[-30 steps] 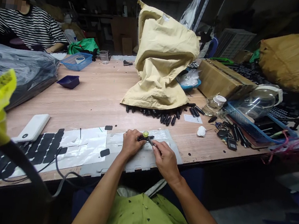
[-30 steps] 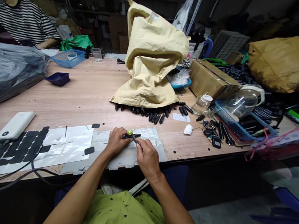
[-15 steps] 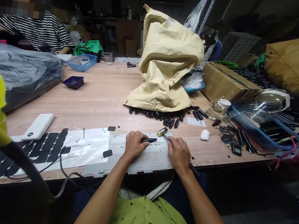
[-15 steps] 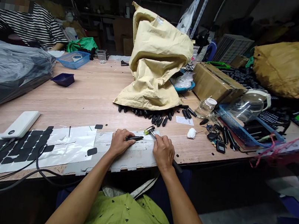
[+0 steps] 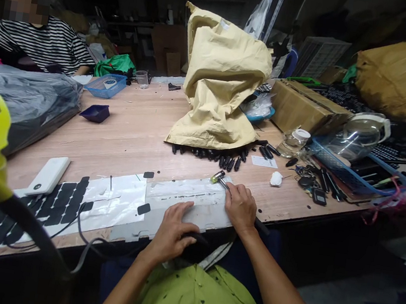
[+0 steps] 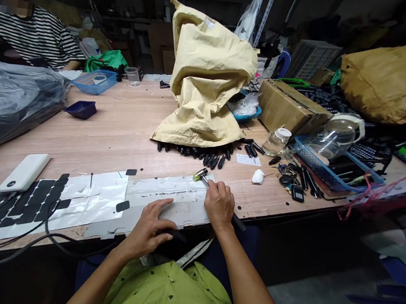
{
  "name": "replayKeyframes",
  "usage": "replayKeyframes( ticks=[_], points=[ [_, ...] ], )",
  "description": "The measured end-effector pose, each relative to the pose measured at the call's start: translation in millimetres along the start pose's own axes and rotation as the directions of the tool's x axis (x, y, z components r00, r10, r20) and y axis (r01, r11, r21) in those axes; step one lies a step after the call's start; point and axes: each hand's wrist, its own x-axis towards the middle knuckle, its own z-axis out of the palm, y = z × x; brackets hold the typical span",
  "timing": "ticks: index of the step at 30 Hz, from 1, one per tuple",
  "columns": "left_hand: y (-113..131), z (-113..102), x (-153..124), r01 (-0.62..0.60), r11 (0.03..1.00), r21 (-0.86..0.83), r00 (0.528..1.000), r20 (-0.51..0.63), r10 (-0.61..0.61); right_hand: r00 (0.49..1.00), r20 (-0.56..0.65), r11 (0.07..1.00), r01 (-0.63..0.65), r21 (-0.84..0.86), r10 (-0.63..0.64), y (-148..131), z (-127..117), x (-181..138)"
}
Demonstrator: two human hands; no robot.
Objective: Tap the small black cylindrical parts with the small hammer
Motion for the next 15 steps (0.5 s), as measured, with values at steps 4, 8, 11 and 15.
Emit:
replayKeyframes(
  ticks=[4, 8, 11, 15],
  points=[
    [5.3, 6.4, -8.3, -0.026, 0.999, 0.035, 0.999, 0.02, 0.025, 1.0, -0.009, 1.0, 0.001, -0.003, -0.001, 0.3, 0.9, -0.4],
    [13.8, -2.3, 10.4, -0.003, 0.996, -0.092, 0.998, -0.056, -0.002, 1.0, -0.02, 1.0, 0.01, -0.017, -0.01, -0.5, 1.4, -0.7],
    [13.1, -20.3, 54.1, 0.132, 0.959, -0.25, 0.933, -0.295, -0.206, 1.0, -0.02, 1.0, 0.01, -0.02, -0.01, -0.8, 1.1, -0.9],
    [-8.0, -52.5, 132.0, 0.378, 0.832, -0.406, 0.658, -0.514, -0.55, 1.0, -0.01, 1.0, 0.011, -0.004, -0.011, -0.7, 0.1, -1.2]
  ],
)
